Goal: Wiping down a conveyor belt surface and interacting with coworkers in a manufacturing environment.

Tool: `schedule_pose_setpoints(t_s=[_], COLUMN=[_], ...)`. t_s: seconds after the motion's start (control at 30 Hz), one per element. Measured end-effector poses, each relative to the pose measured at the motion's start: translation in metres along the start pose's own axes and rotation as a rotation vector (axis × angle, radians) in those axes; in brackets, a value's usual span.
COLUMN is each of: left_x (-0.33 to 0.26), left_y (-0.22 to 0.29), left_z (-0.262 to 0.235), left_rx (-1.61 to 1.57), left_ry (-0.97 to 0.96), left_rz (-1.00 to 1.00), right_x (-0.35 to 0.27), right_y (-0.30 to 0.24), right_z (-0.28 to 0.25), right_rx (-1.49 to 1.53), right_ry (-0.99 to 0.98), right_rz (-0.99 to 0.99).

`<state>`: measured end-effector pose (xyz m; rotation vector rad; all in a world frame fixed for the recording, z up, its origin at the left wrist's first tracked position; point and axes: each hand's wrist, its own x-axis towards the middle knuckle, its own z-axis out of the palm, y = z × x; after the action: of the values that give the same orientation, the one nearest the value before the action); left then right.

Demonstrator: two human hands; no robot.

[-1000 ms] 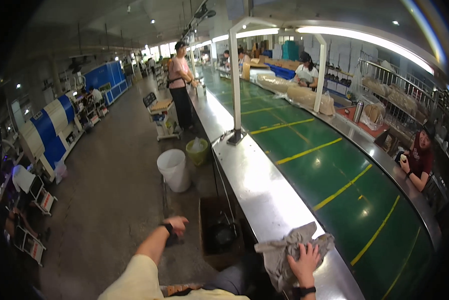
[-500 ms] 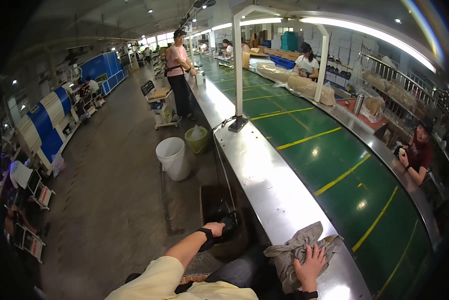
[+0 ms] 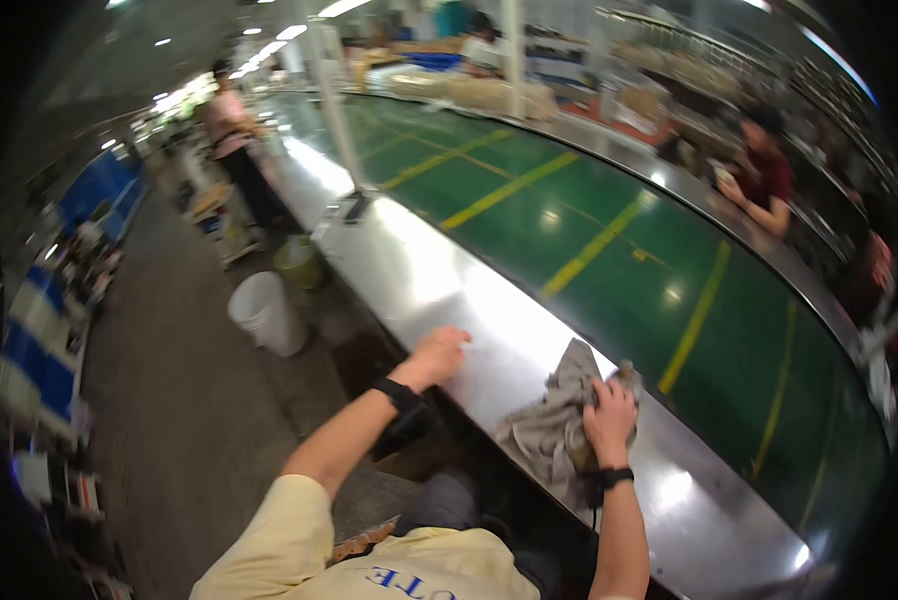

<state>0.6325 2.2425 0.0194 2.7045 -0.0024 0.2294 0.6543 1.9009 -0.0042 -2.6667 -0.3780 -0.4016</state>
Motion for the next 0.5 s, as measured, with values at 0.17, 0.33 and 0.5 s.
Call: schedule_pose_setpoints(t_s=[0.17, 0.33, 0.5], left_x=[0.069, 0.163, 0.241], left_y=[0.01, -0.031, -0.032], left_z=[0.008, 0.046, 0.077], left_rx=[0.028, 0.046, 0.185], left_ry=[-0.025, 0.136, -0.021], left_rz=[0.062, 0.149, 0.083], right_x=[-0.009, -0.037, 0.043], right_y=[0.18, 0.304, 0.306], right_z=[-0.051, -0.118, -0.084], right_rx=[-0.326, -0.428, -0.427], right_ry=[0.119, -0.003, 0.117], right_rz=[0.548, 1.352, 1.514])
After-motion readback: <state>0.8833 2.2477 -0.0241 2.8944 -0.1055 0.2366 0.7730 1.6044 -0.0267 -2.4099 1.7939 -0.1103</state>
